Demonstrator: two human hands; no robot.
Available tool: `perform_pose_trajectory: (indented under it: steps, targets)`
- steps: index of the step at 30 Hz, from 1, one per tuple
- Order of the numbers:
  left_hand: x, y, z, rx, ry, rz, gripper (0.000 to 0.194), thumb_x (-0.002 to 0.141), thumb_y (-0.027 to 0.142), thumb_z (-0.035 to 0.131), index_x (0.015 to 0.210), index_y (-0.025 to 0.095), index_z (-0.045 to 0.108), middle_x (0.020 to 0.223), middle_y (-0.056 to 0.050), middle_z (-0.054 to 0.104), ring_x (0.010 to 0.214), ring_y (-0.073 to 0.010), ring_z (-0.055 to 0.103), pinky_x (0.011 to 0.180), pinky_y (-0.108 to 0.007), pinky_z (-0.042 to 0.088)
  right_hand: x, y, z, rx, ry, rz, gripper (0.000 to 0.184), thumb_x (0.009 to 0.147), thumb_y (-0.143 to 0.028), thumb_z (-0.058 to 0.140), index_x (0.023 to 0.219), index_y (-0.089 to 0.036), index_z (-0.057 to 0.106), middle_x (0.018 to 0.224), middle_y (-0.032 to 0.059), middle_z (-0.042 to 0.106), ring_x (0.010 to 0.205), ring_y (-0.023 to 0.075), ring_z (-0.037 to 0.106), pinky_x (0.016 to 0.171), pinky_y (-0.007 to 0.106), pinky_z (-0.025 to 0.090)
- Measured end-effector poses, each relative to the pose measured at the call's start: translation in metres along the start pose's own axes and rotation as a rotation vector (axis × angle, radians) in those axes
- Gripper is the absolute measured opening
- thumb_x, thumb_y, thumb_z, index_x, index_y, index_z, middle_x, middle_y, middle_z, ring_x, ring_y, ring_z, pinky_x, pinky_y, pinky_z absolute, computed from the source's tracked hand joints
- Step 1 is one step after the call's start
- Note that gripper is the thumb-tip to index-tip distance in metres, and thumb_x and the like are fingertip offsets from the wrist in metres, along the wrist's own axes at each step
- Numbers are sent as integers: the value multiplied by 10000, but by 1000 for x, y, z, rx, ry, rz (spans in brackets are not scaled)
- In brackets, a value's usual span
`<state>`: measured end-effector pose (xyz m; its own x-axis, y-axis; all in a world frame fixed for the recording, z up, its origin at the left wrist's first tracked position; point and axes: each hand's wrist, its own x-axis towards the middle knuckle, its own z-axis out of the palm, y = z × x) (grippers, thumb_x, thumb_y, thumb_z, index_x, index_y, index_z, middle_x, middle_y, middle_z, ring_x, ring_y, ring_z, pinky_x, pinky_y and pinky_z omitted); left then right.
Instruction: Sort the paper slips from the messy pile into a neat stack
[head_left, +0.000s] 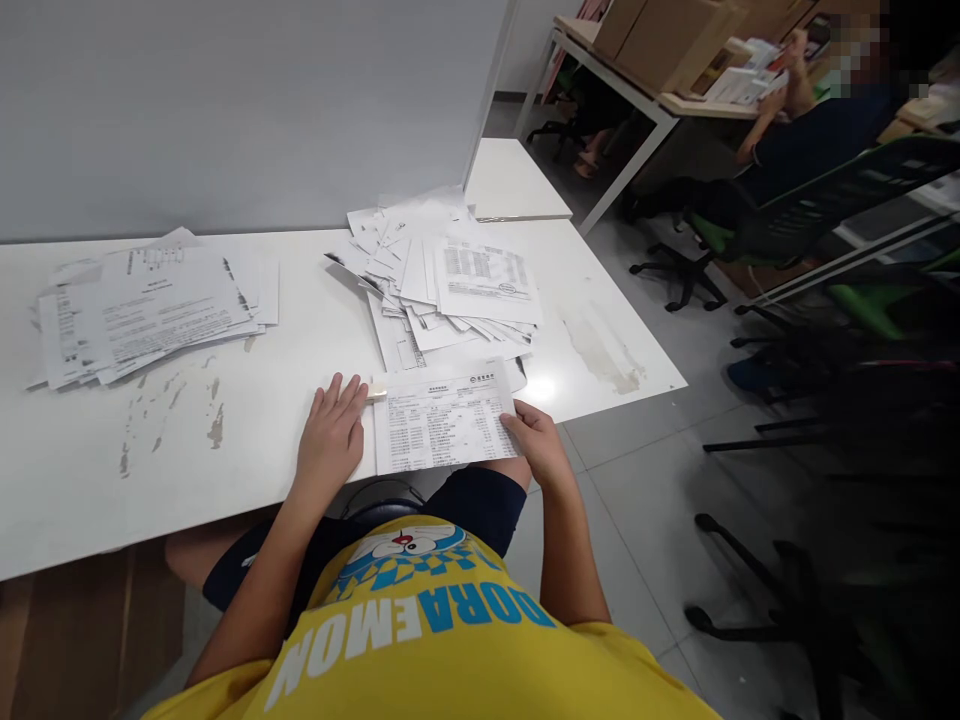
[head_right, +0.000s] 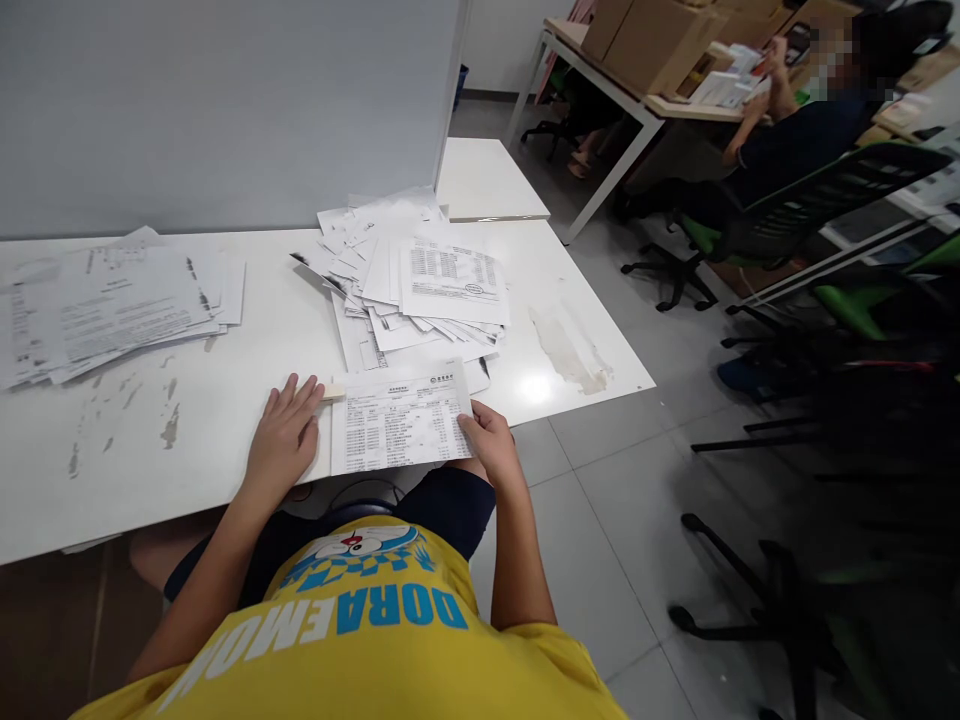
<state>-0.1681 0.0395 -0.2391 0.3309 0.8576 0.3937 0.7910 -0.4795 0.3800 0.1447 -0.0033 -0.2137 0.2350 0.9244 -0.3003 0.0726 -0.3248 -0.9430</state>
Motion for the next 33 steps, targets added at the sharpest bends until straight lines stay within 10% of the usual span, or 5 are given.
perform_pose_trajectory:
  steps: [10,18,25,28,33]
  targets:
    - [-5,2,-1,82,-23,21,657,815,51,393,1456,169,474,1474,-110,508,1463,-287,349,1211,-563,281,4,2,0,-22,6,-89,405,755,-451,654,1038,-174,739,910,73,759,861,275,670,735,368,530]
    - [-14,11,-19,-115,79,21,510,952,239,434,1461,202,455,1464,-120,528,1481,-302,314,1191,-576,300,-14,-18,-40,-86,204,-287,393,776,-495,698,1046,-214,745,957,67,756,885,284,673,703,360,542]
    - [-25,28,-31,-834,51,-354,768,951,456,512,1578,223,133,1328,-176,622,1171,-260,650,944,-415,571,-23,-30,28,39,73,-283,413,787,-536,685,1039,-213,741,942,70,760,850,266,682,700,364,558]
    - [-14,-9,-56,-691,208,-438,791,879,494,633,1540,237,284,1405,-179,566,1213,-290,625,961,-433,566,-17,-39,59,99,-33,-306,467,812,-536,665,1156,-223,700,968,75,760,756,221,675,708,378,560]
    - [22,-149,-130,-302,483,-559,904,743,606,748,1442,125,439,1241,-162,667,1034,-256,683,879,-480,592,3,-55,72,121,-103,-391,429,870,-505,611,1201,-236,653,1044,95,759,718,187,664,725,393,564]
